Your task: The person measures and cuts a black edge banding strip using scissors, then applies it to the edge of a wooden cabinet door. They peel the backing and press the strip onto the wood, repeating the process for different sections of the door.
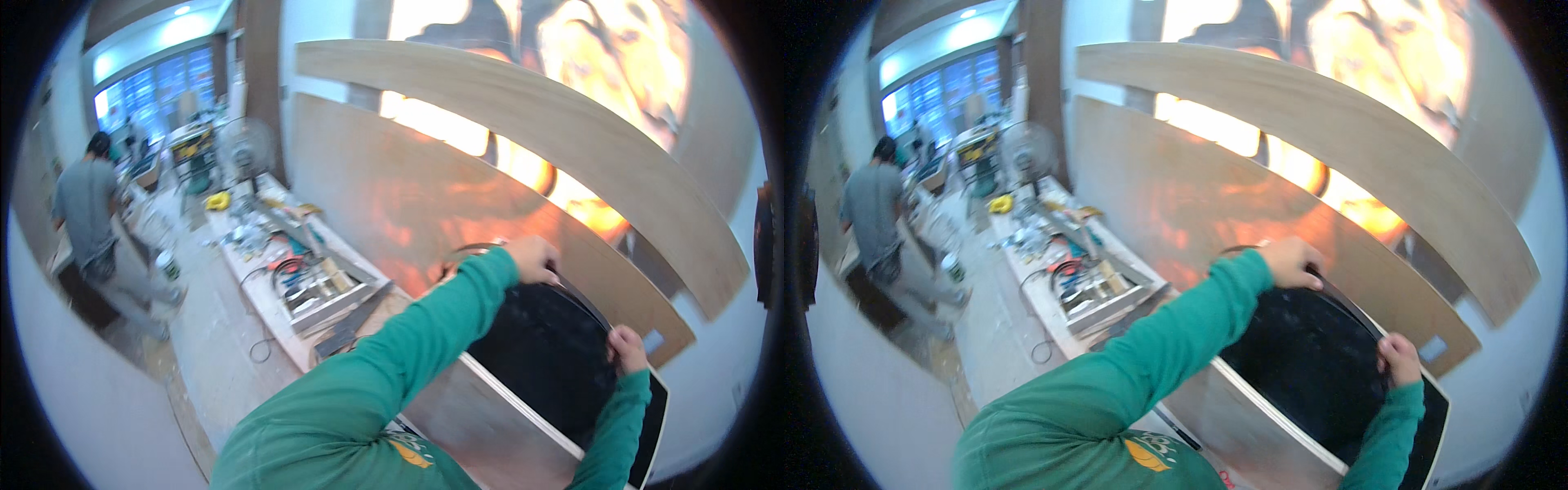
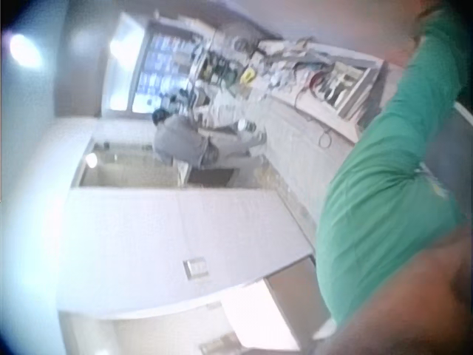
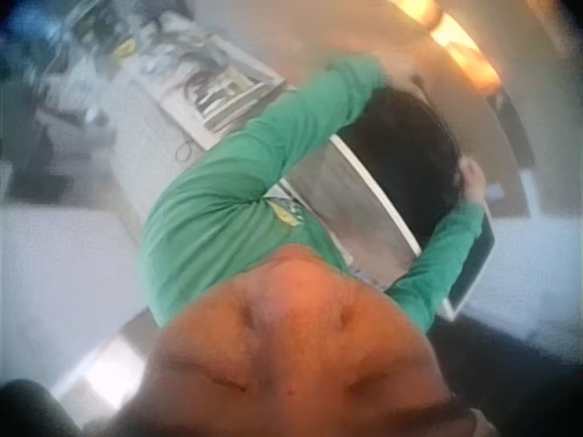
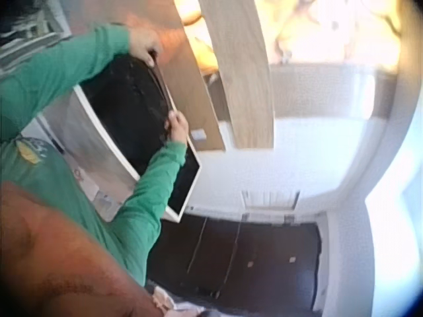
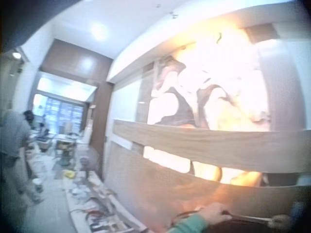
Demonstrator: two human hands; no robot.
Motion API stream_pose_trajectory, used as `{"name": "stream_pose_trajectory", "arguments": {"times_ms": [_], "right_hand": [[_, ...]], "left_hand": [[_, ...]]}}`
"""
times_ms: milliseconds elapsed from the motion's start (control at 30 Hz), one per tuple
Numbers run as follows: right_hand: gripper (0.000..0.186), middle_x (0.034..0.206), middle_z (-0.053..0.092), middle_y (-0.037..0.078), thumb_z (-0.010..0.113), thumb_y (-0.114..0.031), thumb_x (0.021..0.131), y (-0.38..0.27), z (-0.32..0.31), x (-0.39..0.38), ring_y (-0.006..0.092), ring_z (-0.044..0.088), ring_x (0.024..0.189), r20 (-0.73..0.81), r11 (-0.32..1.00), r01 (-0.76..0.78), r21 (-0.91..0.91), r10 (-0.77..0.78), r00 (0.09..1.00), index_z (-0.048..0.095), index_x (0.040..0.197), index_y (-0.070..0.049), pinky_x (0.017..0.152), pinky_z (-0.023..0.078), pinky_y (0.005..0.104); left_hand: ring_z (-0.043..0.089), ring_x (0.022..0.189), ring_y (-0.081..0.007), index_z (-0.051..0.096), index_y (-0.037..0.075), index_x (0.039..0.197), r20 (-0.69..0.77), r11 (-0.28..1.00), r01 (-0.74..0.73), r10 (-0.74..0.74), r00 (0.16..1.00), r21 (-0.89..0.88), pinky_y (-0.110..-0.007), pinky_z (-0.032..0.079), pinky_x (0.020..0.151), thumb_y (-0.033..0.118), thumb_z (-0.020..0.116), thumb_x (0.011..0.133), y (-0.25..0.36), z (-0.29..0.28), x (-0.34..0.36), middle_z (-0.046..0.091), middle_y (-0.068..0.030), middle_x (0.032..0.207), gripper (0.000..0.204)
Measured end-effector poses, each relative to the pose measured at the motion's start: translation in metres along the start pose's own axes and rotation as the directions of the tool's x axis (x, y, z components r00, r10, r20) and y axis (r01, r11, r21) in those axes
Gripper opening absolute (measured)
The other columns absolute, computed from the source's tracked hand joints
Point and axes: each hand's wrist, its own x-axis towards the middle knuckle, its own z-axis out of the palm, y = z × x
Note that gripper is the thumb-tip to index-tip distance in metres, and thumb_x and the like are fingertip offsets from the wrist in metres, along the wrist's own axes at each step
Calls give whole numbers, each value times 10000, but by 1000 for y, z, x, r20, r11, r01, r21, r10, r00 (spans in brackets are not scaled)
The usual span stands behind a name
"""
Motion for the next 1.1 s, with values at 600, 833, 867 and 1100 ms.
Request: {"name": "stream_pose_trajectory", "arguments": {"times_ms": [600, 833, 867, 1100], "right_hand": [[300, 624, 453, -55, 668, -331, 908, -18, 36, -7, 35, 389, 504, 30, 992, 72, -100, -69, 997, 492, 814, -107, 459, 296, 197], [256, 683, 484, -47, 651, -313, 910, -12, 34, -5, 31, 427, 583, -41, 984, 107, -142, -114, 993, 545, 932, -80, 513, 317, 194], [255, 702, 496, -42, 646, -309, 913, -13, 34, -5, 31, 442, 610, -49, 983, 104, -149, -112, 992, 555, 962, -76, 531, 329, 194], [227, 711, 496, -40, 654, -247, 904, 1, 30, -2, 33, 440, 583, -78, 997, 67, -26, -69, 995, 542, 996, -73, 526, 338, 183]], "left_hand": [[655, 897, -350, 723, 90, 1008, 42, 975, -221, 220, 975, 23, -450, 519, 797, 350, 735, 729, 58, 57, 0, 699, -138, 939, 381], [655, 918, -330, 741, 135, 983, -67, 971, -235, 237, 969, 36, -446, 510, 812, 341, 734, 720, 48, 63, 3, 702, -108, 935, 334], [657, 911, -328, 744, 140, 974, -90, 972, -230, 233, 968, 47, -445, 512, 804, 345, 740, 709, 47, 61, 3, 704, -103, 923, 335], [649, 926, -327, 735, 111, 959, -105, 974, -228, 228, 968, 17, -441, 514, 806, 337, 735, 710, 40, 53, 1, 683, -117, 957, 337]]}}
